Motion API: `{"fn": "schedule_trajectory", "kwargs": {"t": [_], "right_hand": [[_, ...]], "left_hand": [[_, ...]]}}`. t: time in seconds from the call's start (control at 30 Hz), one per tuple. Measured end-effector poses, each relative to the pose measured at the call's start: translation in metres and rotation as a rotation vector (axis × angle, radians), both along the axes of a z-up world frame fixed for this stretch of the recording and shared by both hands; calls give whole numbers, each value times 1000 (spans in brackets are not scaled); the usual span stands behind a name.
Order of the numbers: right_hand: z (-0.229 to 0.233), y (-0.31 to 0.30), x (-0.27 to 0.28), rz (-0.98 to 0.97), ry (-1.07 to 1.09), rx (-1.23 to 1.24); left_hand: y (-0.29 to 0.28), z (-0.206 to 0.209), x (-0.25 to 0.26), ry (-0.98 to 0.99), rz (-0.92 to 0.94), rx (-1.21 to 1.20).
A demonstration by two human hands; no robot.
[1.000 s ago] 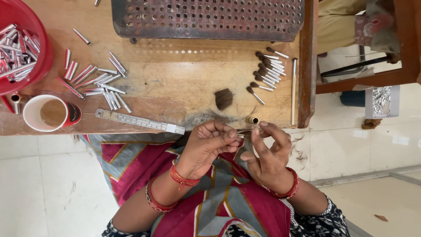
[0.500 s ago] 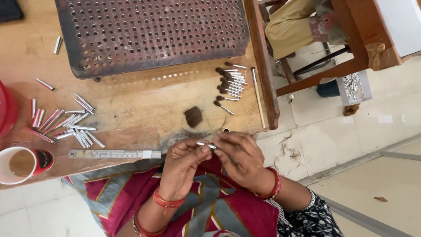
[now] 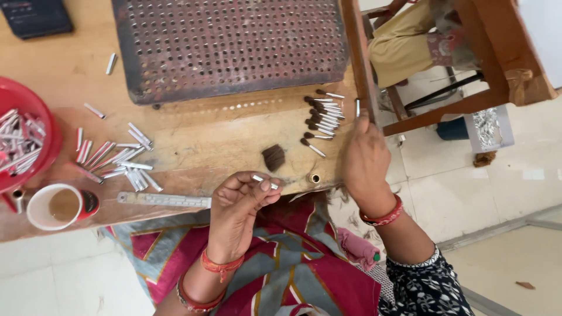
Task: Assembling brush ferrules by inserting brush hair bundles into metal tubes and organizing them into a template plate.
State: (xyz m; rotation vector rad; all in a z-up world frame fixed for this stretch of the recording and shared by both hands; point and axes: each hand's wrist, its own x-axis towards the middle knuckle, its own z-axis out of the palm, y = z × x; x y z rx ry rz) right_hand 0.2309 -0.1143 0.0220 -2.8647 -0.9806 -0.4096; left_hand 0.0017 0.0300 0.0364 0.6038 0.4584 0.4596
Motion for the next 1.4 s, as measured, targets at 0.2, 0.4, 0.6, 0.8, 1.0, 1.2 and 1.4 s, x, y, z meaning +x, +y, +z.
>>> {"fn": "schedule_trajectory", "kwargs": {"t": [0.2, 0.4, 0.6, 0.8, 1.0, 1.2, 1.4], "right_hand": [[69, -12, -61, 275, 124, 345], [54, -36, -102, 559, 536, 540], [56, -34, -109, 564, 642, 533], [57, -35, -110, 521, 684, 542], [52, -33, -111, 513, 757, 611], [49, -37, -103, 455, 783, 586], [53, -29, -52, 243, 295, 383]], "left_hand": [[9, 2, -5, -37, 69, -11], [3, -2, -2, -23, 40, -8], [-7, -10, 0, -3, 23, 32], [-13, -23, 4, -38, 37, 73], [-17, -30, 8, -133, 63, 163], [-7, -32, 11, -125, 123, 277], [3, -29, 10, -42, 74, 519]]}}
